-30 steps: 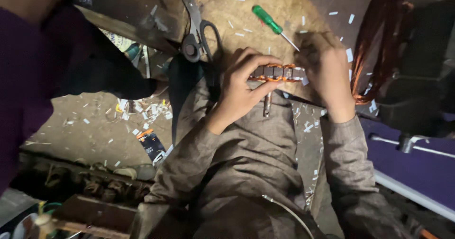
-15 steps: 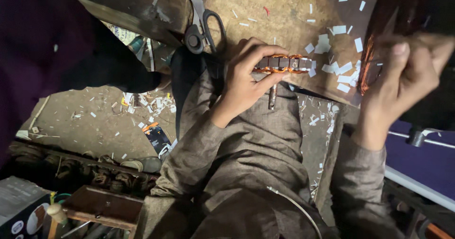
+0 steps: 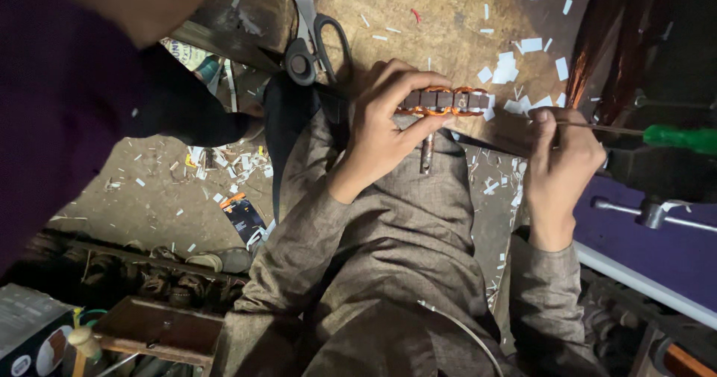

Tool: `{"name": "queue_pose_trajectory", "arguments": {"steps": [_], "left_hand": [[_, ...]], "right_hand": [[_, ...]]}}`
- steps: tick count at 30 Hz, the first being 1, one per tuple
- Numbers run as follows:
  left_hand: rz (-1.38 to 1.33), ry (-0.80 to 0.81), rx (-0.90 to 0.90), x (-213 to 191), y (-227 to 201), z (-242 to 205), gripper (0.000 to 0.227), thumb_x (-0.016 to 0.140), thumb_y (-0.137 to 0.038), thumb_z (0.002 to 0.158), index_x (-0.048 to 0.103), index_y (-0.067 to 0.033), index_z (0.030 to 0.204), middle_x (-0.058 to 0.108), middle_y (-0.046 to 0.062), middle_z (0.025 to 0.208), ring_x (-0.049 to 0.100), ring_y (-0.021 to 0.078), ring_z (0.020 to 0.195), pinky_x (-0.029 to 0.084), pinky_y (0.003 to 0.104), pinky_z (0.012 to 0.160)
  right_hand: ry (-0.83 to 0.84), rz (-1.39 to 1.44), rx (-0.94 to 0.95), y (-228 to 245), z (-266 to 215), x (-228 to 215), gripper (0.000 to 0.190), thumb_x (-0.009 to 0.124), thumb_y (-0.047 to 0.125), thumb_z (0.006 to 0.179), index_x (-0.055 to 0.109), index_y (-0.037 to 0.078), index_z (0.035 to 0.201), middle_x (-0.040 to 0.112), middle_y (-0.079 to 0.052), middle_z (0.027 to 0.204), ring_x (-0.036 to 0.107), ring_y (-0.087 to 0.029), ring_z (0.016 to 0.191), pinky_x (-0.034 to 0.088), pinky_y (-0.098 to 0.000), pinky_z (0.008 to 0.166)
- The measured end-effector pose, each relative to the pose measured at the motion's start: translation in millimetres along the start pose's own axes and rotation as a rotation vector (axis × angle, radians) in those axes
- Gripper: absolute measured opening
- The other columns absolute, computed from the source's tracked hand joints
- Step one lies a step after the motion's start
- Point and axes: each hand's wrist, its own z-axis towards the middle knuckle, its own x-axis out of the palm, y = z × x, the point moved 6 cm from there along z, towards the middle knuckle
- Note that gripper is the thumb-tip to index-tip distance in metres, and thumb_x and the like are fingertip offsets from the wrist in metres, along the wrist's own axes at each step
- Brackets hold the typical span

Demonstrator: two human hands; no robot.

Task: The person inserts small white insulating pieces into the slots of a copper-wound motor stator. They use a screwdriver to push the pieces into place and repeat the process for multiple slots.

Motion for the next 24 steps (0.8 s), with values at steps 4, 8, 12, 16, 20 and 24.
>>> {"name": "queue_pose_trajectory", "arguments": {"steps": [4,8,12,16,20,24], "left_hand": [[-0.092,0.016,-0.062,1.7,3.2,-0.8,0.035,0.087,-0.01,0.086,0.069,-0.0095,0.116,0.065,0.004,0.108,0.066,0.0192,0.101,0.054,0.031,0.089],[0.001,0.014,-0.007,-0.7,-1.1,0.3,0.036,0.088,-0.009,0.084,0.07,-0.0093,0.115,0.066,0.004,0.107,0.064,0.0222,0.102,0.051,0.033,0.091],[0.013,0.009,-0.006,-1.9,-4.6,1.4,0.037,0.089,-0.009,0.083,0.07,-0.009,0.115,0.065,0.005,0.106,0.063,0.0229,0.102,0.051,0.033,0.09],[-0.022,0.018,-0.024,-0.5,-4.0,2.8,0.037,0.089,-0.01,0.084,0.07,-0.0091,0.115,0.065,0.005,0.106,0.064,0.0218,0.101,0.052,0.033,0.089],[0.012,0.012,0.003,0.1,-4.2,2.6,0.037,0.09,-0.011,0.083,0.07,-0.0091,0.114,0.065,0.005,0.105,0.063,0.0226,0.1,0.051,0.034,0.088],[0.038,0.016,0.004,0.4,-4.4,3.3,0.036,0.09,-0.012,0.083,0.07,-0.0093,0.114,0.065,0.005,0.104,0.063,0.0233,0.1,0.051,0.034,0.087]], "right_hand": [[-0.039,0.276,0.198,-3.2,6.6,-8.2,0.033,0.059,0.014,0.125,0.062,-0.006,0.098,0.062,-0.009,0.077,0.06,-0.017,0.063,0.045,-0.0296,0.059],[-0.104,0.641,0.132,6.1,24.5,-31.7,0.035,0.061,0.026,0.123,0.056,-0.004,0.105,0.057,-0.008,0.079,0.064,-0.018,0.066,0.054,-0.0311,0.062],[-0.119,0.726,0.049,24.0,33.0,-49.8,0.043,0.06,0.037,0.123,0.052,-0.002,0.107,0.061,-0.01,0.084,0.067,-0.019,0.067,0.057,-0.031,0.063],[-0.084,0.668,0.012,37.6,45.4,-47.4,0.044,0.058,0.042,0.117,0.054,0.0,0.104,0.065,-0.009,0.081,0.065,-0.015,0.063,0.049,-0.0267,0.058],[-0.043,0.599,0.052,49.5,48.7,-37.3,0.04,0.057,0.04,0.117,0.055,0.001,0.104,0.071,-0.013,0.08,0.054,-0.009,0.056,0.039,-0.0209,0.054],[0.068,0.612,-0.08,65.5,55.0,-33.2,0.032,0.057,0.028,0.121,0.056,0.0,0.105,0.071,-0.011,0.088,0.066,-0.012,0.072,0.051,-0.0247,0.065]]}}
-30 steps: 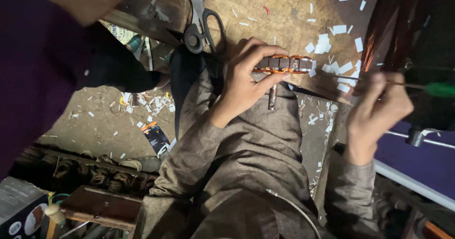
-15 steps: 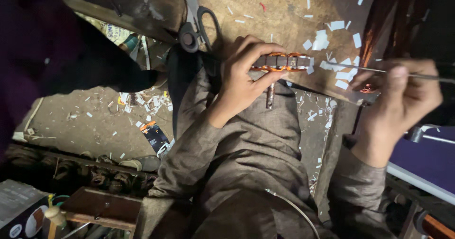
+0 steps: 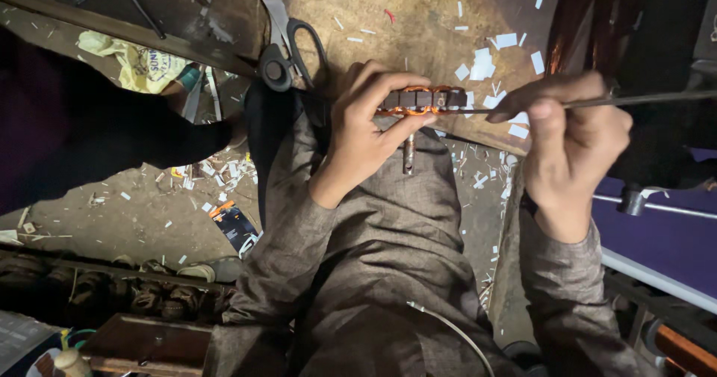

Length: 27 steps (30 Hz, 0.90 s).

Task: The person inserts small white insulating pieces into the slots of a copper-wound motor stator. They use a screwdriver to push the pieces into place and repeat the process for multiple slots.

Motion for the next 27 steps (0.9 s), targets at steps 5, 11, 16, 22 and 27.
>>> {"name": "queue_pose_trajectory", "arguments": {"steps": [5,11,16,22,27], "left_hand": [[0.005,0.006,-0.002,2.0,-0.6,1.0,0.037,0.09,-0.014,0.084,0.07,-0.0094,0.114,0.065,0.005,0.105,0.063,0.0239,0.101,0.051,0.035,0.088],[0.034,0.008,0.024,3.7,-1.2,2.8,0.037,0.091,-0.013,0.082,0.07,-0.0097,0.113,0.065,0.005,0.105,0.063,0.0253,0.101,0.049,0.036,0.089],[-0.043,0.011,-0.027,1.2,2.4,0.6,0.036,0.089,-0.012,0.085,0.07,-0.0089,0.115,0.064,0.005,0.108,0.063,0.0231,0.103,0.051,0.034,0.091],[-0.003,0.002,0.0,-1.1,2.8,-5.2,0.038,0.09,-0.012,0.083,0.07,-0.008,0.115,0.065,0.005,0.108,0.062,0.0236,0.105,0.049,0.032,0.089],[-0.004,0.015,-0.03,0.9,3.7,-4.3,0.037,0.09,-0.011,0.083,0.071,-0.0073,0.115,0.065,0.005,0.106,0.062,0.0225,0.101,0.049,0.033,0.092]], "right_hand": [[0.108,-0.342,-0.09,10.3,10.4,4.8,0.025,0.07,0.011,0.115,0.065,-0.004,0.095,0.07,-0.012,0.082,0.062,-0.016,0.062,0.044,-0.0284,0.057],[0.197,-0.43,-0.241,23.9,18.3,14.9,0.025,0.076,0.01,0.109,0.066,-0.005,0.093,0.068,-0.013,0.085,0.067,-0.022,0.07,0.048,-0.0304,0.063],[0.0,-0.257,-0.103,12.3,10.0,10.0,0.023,0.071,0.012,0.114,0.066,-0.004,0.098,0.073,-0.01,0.086,0.07,-0.016,0.07,0.051,-0.0266,0.063],[-0.283,0.067,0.129,-18.7,-31.9,20.6,0.041,0.063,0.026,0.122,0.057,-0.007,0.098,0.071,-0.015,0.086,0.072,-0.022,0.075,0.057,-0.0298,0.071],[-0.404,0.38,0.223,-38.8,-51.2,33.1,0.041,0.061,0.029,0.119,0.049,-0.003,0.096,0.062,-0.013,0.081,0.072,-0.025,0.072,0.062,-0.0371,0.068]]}}
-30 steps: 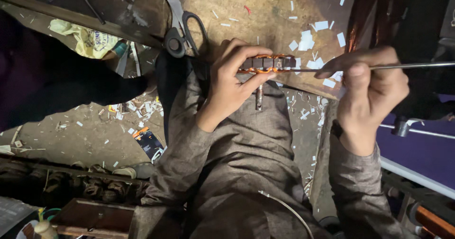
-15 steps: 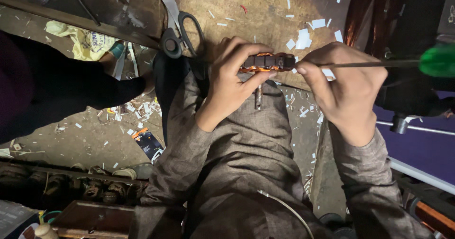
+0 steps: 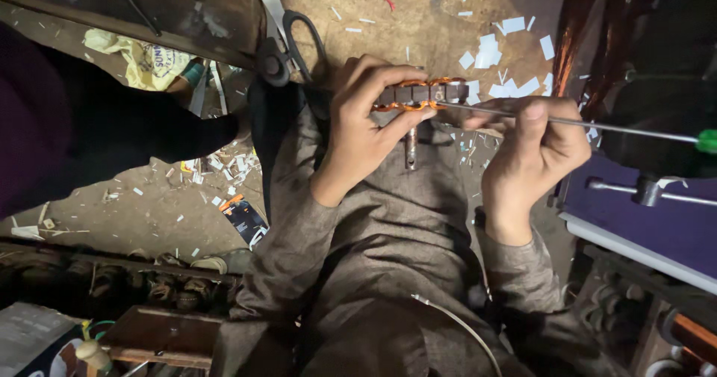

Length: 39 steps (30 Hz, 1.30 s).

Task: The person inserts small white insulating pieces into the slots of a copper-wound motor stator. They use a screwdriver to push the pieces into place and repeat the process for multiple slots.

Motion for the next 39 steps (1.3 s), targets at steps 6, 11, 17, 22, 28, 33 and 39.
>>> {"name": "queue_pose_trajectory", "arguments": {"steps": [6,11,17,22,28,33,39], "left_hand": [[-0.036,0.007,-0.025,-3.3,-0.2,-0.9,0.039,0.089,-0.007,0.083,0.069,-0.0064,0.116,0.065,0.006,0.109,0.063,0.0226,0.104,0.05,0.033,0.094],[-0.01,0.014,-0.027,-3.6,-2.2,-0.2,0.039,0.089,-0.005,0.082,0.069,-0.0062,0.115,0.066,0.006,0.109,0.064,0.0222,0.104,0.051,0.033,0.094],[-0.056,0.021,-0.044,-3.4,-0.6,-0.8,0.039,0.089,-0.004,0.083,0.069,-0.0057,0.115,0.067,0.007,0.109,0.065,0.0206,0.102,0.051,0.032,0.093],[-0.037,0.03,-0.048,-3.3,0.3,-3.8,0.04,0.09,-0.004,0.082,0.069,-0.0057,0.116,0.065,0.007,0.107,0.064,0.0208,0.101,0.051,0.031,0.092],[-0.107,0.053,-0.068,-1.1,3.0,-7.5,0.04,0.088,-0.003,0.086,0.067,-0.0064,0.12,0.063,0.006,0.113,0.067,0.0187,0.103,0.054,0.029,0.092],[-0.069,0.023,-0.021,-1.8,0.9,-5.5,0.042,0.09,-0.003,0.082,0.068,-0.005,0.118,0.063,0.006,0.109,0.065,0.0195,0.101,0.053,0.031,0.091],[-0.081,0.028,-0.025,0.0,1.9,-4.0,0.041,0.089,-0.003,0.083,0.069,-0.0049,0.118,0.064,0.006,0.11,0.066,0.0186,0.101,0.054,0.03,0.091]], "right_hand": [[-0.034,0.312,0.094,-9.4,4.4,-8.7,0.037,0.059,0.025,0.121,0.048,0.001,0.096,0.058,-0.013,0.083,0.067,-0.026,0.07,0.061,-0.0416,0.067],[-0.039,0.172,0.006,-1.5,1.6,-4.8,0.035,0.061,0.024,0.119,0.048,-0.002,0.099,0.059,-0.013,0.083,0.069,-0.027,0.073,0.063,-0.0426,0.07],[-0.026,-0.037,-0.036,5.6,-4.4,4.1,0.039,0.061,0.026,0.119,0.05,-0.004,0.096,0.065,-0.016,0.084,0.071,-0.027,0.072,0.063,-0.04,0.07],[-0.013,0.208,0.078,-6.6,0.4,4.8,0.036,0.062,0.023,0.118,0.051,-0.003,0.097,0.061,-0.013,0.083,0.071,-0.028,0.072,0.062,-0.0409,0.067],[-0.034,0.326,0.153,-9.7,-4.3,-0.5,0.032,0.06,0.023,0.118,0.052,-0.003,0.1,0.062,-0.014,0.086,0.069,-0.026,0.07,0.061,-0.0395,0.065],[-0.012,0.017,-0.052,13.5,3.2,0.5,0.035,0.06,0.026,0.119,0.051,-0.002,0.101,0.064,-0.015,0.086,0.071,-0.024,0.073,0.065,-0.0383,0.069],[0.135,-0.196,-0.063,28.6,10.1,5.7,0.039,0.059,0.027,0.123,0.053,-0.004,0.1,0.073,-0.021,0.088,0.075,-0.024,0.077,0.061,-0.0305,0.073]]}}
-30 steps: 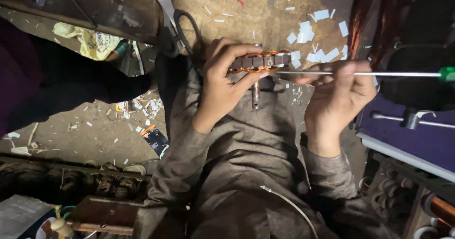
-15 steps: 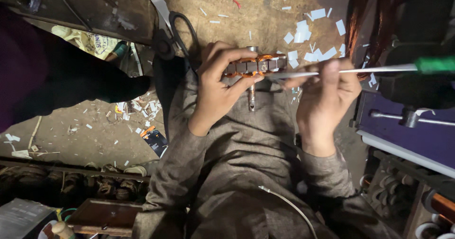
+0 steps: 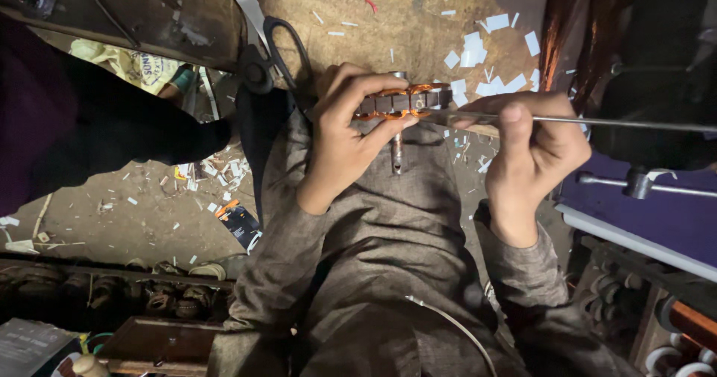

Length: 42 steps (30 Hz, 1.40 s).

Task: The person inserts small white insulating pieces into the slots of a copper-wound motor stator. They use a screwdriver to push the pieces into place and repeat the process for multiple slots.

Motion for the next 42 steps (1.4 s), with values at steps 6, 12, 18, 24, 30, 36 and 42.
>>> {"name": "queue_pose_trajectory", "arguments": {"steps": [6,12,18,24,30,36,42], "left_hand": [[0.045,-0.019,0.028,-2.2,-4.4,-0.6,0.039,0.09,-0.005,0.082,0.069,-0.0053,0.115,0.065,0.005,0.106,0.063,0.0195,0.1,0.051,0.032,0.091],[0.006,-0.023,-0.019,0.1,-2.1,1.4,0.037,0.089,-0.006,0.085,0.069,-0.0061,0.116,0.064,0.006,0.108,0.064,0.0199,0.101,0.052,0.032,0.09],[0.013,-0.017,0.025,0.3,-6.2,7.4,0.038,0.09,-0.009,0.084,0.069,-0.007,0.116,0.064,0.007,0.108,0.065,0.0224,0.102,0.053,0.033,0.089],[0.104,-0.02,0.032,4.7,-6.0,9.3,0.038,0.09,-0.014,0.084,0.069,-0.0086,0.116,0.064,0.006,0.107,0.065,0.0254,0.102,0.052,0.035,0.089],[0.261,0.024,0.046,13.5,0.6,12.1,0.042,0.078,-0.01,0.08,0.068,-0.0095,0.12,0.062,0.006,0.112,0.061,0.0283,0.11,0.044,0.039,0.098],[0.255,0.055,0.001,19.1,5.4,11.2,0.04,0.084,-0.023,0.084,0.07,-0.0161,0.12,0.064,0.001,0.11,0.059,0.022,0.11,0.036,0.042,0.1],[0.252,0.039,-0.012,14.0,-2.8,14.2,0.037,0.086,-0.027,0.083,0.071,-0.0176,0.114,0.064,0.0,0.105,0.059,0.0237,0.108,0.035,0.04,0.099]], "right_hand": [[-0.003,0.046,-0.02,3.0,-2.8,4.6,0.037,0.06,0.027,0.121,0.053,-0.003,0.1,0.072,-0.02,0.085,0.074,-0.022,0.073,0.059,-0.0298,0.069],[-0.024,0.064,-0.109,14.1,4.4,-2.1,0.032,0.062,0.026,0.115,0.052,-0.001,0.1,0.068,-0.015,0.08,0.074,-0.021,0.071,0.06,-0.0299,0.063],[0.16,-0.526,-0.207,38.6,30.0,6.3,0.017,0.069,0.001,0.105,0.067,-0.006,0.09,0.07,-0.015,0.08,0.062,-0.02,0.065,0.047,-0.034,0.062],[0.5,-0.616,-0.37,61.1,48.9,29.3,0.018,0.077,0.008,0.109,0.066,-0.003,0.101,0.067,-0.011,0.086,0.066,-0.022,0.072,0.049,-0.0314,0.064],[0.707,-0.812,-0.518,69.2,53.3,53.6,0.022,0.078,0.016,0.092,0.068,-0.001,0.101,0.063,-0.013,0.086,0.063,-0.033,0.08,0.051,-0.0417,0.068],[0.734,-0.972,-0.591,69.6,38.1,62.1,0.015,0.075,0.012,0.091,0.066,0.0,0.097,0.062,-0.012,0.083,0.065,-0.032,0.077,0.052,-0.0429,0.066],[0.353,-0.667,-0.339,69.5,48.6,18.6,0.024,0.066,0.019,0.119,0.063,0.001,0.103,0.068,-0.014,0.084,0.065,-0.02,0.067,0.047,-0.0308,0.061]]}}
